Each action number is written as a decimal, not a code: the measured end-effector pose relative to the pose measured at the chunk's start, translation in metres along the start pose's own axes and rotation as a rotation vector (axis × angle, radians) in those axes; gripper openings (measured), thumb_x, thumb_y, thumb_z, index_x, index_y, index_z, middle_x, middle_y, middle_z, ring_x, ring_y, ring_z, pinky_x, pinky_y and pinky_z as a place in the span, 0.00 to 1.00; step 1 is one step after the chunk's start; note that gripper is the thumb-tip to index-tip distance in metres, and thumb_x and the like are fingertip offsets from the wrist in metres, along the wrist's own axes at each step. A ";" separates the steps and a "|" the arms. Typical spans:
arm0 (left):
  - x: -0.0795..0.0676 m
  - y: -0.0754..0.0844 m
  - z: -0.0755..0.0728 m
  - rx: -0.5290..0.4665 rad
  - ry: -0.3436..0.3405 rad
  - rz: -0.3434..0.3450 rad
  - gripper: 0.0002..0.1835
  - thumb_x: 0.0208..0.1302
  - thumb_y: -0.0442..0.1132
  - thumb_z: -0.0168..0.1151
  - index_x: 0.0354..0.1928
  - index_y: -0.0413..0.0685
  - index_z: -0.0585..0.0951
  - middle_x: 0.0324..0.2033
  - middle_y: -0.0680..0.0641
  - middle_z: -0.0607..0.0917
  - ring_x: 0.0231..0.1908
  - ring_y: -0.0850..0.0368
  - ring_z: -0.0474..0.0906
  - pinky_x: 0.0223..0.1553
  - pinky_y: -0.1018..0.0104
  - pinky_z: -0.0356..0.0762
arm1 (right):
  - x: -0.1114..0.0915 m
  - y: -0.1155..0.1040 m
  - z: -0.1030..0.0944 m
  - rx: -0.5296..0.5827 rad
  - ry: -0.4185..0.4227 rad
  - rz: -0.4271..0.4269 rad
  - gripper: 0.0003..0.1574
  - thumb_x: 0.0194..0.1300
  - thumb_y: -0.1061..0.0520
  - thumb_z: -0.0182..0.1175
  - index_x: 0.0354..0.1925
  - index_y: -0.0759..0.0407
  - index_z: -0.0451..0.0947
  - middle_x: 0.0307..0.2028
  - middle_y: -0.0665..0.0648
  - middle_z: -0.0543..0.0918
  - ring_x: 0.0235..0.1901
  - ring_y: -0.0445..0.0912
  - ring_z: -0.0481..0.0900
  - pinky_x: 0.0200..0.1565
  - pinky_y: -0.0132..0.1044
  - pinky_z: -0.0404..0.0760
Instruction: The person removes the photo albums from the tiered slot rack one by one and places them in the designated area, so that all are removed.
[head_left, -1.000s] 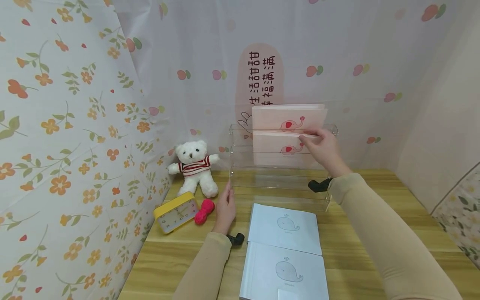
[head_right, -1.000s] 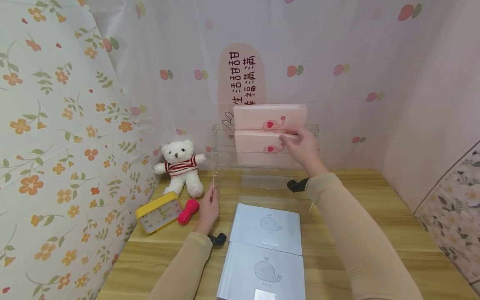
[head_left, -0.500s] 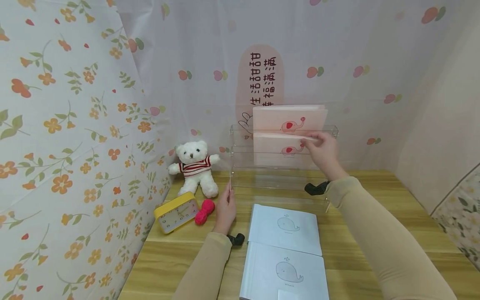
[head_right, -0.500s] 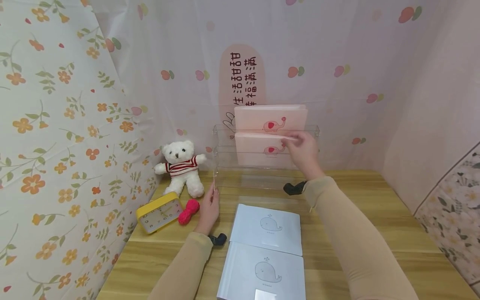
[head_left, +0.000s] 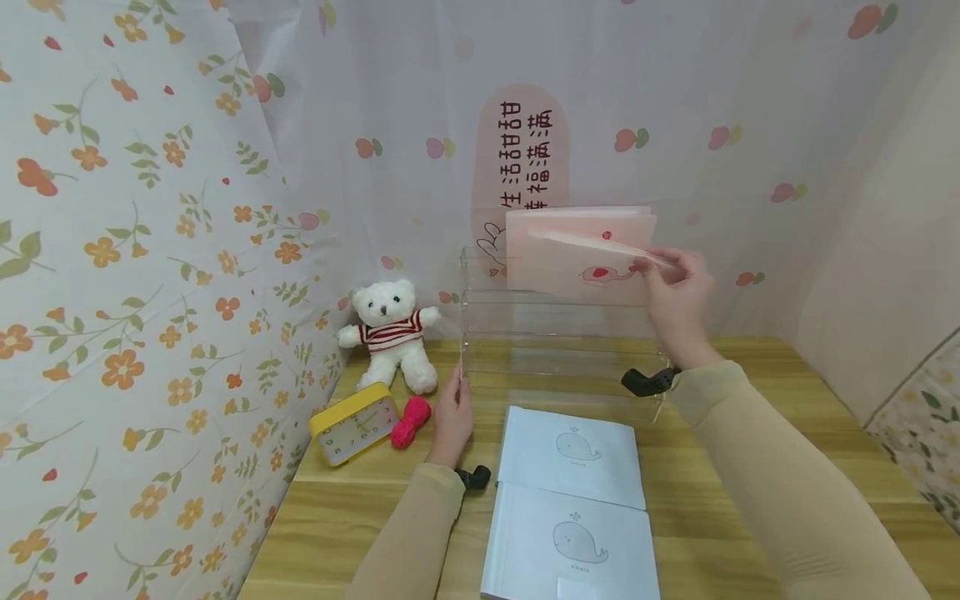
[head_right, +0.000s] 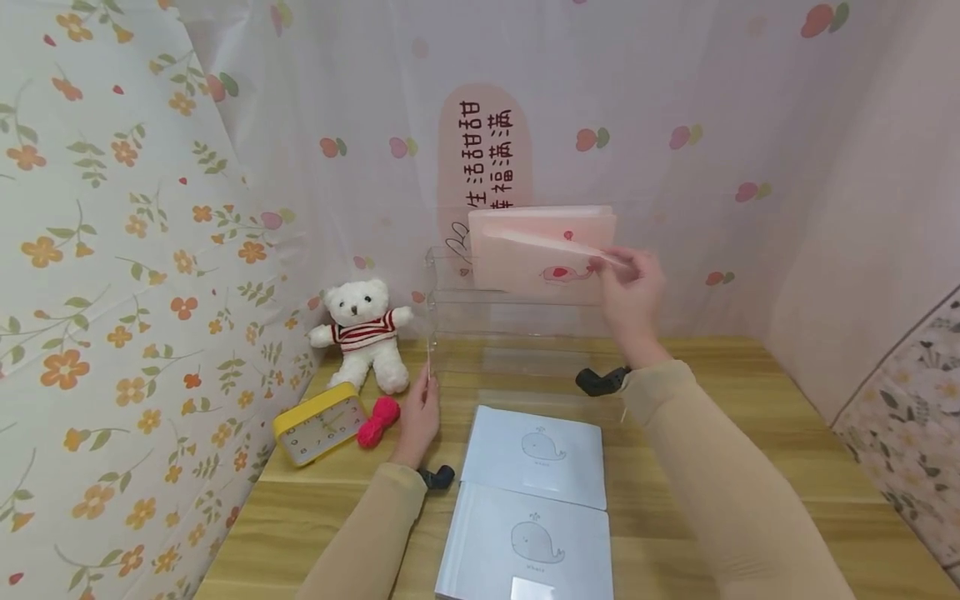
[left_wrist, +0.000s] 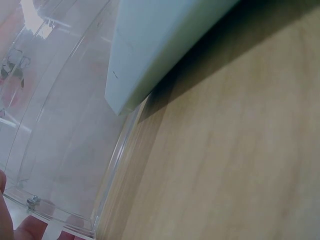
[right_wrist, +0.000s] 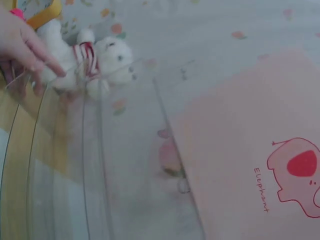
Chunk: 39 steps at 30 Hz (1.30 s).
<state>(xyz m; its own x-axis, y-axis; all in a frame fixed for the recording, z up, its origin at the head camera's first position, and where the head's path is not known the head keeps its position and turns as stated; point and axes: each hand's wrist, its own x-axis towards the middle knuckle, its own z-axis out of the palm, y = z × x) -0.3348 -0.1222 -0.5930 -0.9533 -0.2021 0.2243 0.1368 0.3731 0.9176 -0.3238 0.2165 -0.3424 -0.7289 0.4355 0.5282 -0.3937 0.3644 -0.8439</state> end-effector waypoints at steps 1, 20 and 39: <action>0.000 0.000 0.000 -0.005 -0.002 0.001 0.27 0.88 0.51 0.52 0.83 0.76 0.69 0.76 0.47 0.81 0.76 0.44 0.76 0.76 0.39 0.75 | -0.002 -0.001 -0.006 0.009 0.017 -0.003 0.26 0.71 0.47 0.76 0.58 0.62 0.88 0.43 0.32 0.76 0.44 0.31 0.79 0.44 0.22 0.79; -0.016 0.020 -0.004 0.018 0.012 0.058 0.27 0.90 0.53 0.48 0.85 0.65 0.69 0.74 0.41 0.82 0.71 0.36 0.80 0.70 0.34 0.79 | -0.046 0.035 -0.104 0.216 0.385 0.123 0.18 0.65 0.53 0.80 0.51 0.56 0.92 0.37 0.42 0.86 0.31 0.35 0.77 0.34 0.21 0.76; -0.007 0.009 -0.001 0.004 0.022 0.063 0.27 0.89 0.54 0.49 0.84 0.67 0.70 0.74 0.40 0.82 0.72 0.36 0.79 0.71 0.35 0.79 | -0.091 0.082 -0.182 0.291 0.717 0.291 0.20 0.54 0.49 0.84 0.45 0.53 0.94 0.33 0.40 0.91 0.35 0.31 0.85 0.40 0.19 0.80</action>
<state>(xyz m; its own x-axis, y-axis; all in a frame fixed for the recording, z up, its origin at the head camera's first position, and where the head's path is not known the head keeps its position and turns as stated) -0.3264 -0.1184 -0.5860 -0.9366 -0.1979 0.2891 0.1955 0.3897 0.9000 -0.1880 0.3564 -0.4426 -0.3285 0.9351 0.1330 -0.4455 -0.0293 -0.8948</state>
